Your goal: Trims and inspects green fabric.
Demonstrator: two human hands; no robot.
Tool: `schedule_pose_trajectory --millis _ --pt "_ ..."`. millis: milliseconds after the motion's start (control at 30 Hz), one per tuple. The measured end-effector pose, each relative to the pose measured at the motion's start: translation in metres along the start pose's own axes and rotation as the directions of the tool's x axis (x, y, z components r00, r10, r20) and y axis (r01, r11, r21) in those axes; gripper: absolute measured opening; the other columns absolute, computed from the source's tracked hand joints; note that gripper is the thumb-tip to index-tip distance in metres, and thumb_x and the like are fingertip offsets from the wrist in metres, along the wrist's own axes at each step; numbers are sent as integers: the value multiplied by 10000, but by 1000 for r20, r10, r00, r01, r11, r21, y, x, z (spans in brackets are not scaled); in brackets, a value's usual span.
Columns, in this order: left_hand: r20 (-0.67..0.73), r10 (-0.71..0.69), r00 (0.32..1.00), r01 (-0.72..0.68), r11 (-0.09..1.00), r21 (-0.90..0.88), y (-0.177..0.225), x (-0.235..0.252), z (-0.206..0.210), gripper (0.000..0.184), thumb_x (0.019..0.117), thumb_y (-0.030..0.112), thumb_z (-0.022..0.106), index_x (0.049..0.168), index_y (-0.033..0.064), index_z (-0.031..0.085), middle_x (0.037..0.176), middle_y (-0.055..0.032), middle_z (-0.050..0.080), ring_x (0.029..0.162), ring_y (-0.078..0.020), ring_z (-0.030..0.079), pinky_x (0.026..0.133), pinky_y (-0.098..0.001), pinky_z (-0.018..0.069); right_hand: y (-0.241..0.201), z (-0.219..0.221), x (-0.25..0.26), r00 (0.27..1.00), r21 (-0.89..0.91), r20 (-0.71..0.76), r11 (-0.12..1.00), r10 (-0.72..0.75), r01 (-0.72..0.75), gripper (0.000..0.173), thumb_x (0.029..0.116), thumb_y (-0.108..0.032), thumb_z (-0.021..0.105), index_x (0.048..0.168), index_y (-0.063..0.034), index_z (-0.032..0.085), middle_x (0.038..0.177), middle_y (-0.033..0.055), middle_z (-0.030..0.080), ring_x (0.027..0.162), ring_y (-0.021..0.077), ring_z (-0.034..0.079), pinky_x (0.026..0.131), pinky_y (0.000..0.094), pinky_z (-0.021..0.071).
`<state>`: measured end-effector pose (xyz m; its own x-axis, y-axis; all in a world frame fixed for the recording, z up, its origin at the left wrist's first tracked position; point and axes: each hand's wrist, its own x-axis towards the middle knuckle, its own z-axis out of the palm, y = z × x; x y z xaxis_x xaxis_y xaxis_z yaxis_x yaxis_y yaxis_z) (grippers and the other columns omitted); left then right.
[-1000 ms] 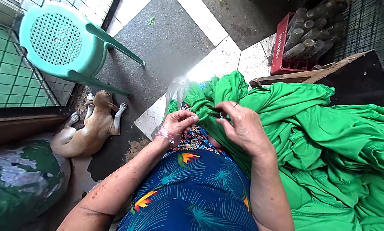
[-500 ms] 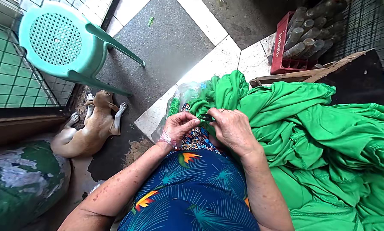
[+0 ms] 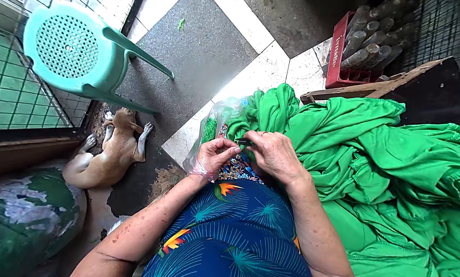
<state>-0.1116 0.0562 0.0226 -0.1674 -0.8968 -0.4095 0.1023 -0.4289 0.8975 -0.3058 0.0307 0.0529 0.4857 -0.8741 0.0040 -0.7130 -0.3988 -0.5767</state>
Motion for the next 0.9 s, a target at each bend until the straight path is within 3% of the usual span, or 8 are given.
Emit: schedule_pose_trajectory --millis 367,633,900 --pt "-9 -114 993 113 990 -83 13 1 2 201 926 -75 635 849 101 696 667 80 662 531 32 550 519 -127 476 -1 2 2 991 -12 -116 997 -72 71 172 921 -80 649 1061 -48 744 799 126 691 739 296 694 617 433 507" --pt "10 -4 1000 4 1000 -19 11 -1 1 178 893 -76 666 871 93 721 696 94 672 550 39 551 534 -124 474 -2 5 1 992 -50 -107 997 -64 59 169 922 -70 639 1044 -44 753 760 129 667 687 299 669 589 428 489" --pt "17 -17 1000 17 1000 4 11 1 1 169 893 -76 670 871 86 714 687 91 667 545 39 548 526 -127 470 1 8 1 990 -67 -116 995 -79 72 179 929 -55 619 1041 -51 758 740 128 658 679 297 666 588 422 492"
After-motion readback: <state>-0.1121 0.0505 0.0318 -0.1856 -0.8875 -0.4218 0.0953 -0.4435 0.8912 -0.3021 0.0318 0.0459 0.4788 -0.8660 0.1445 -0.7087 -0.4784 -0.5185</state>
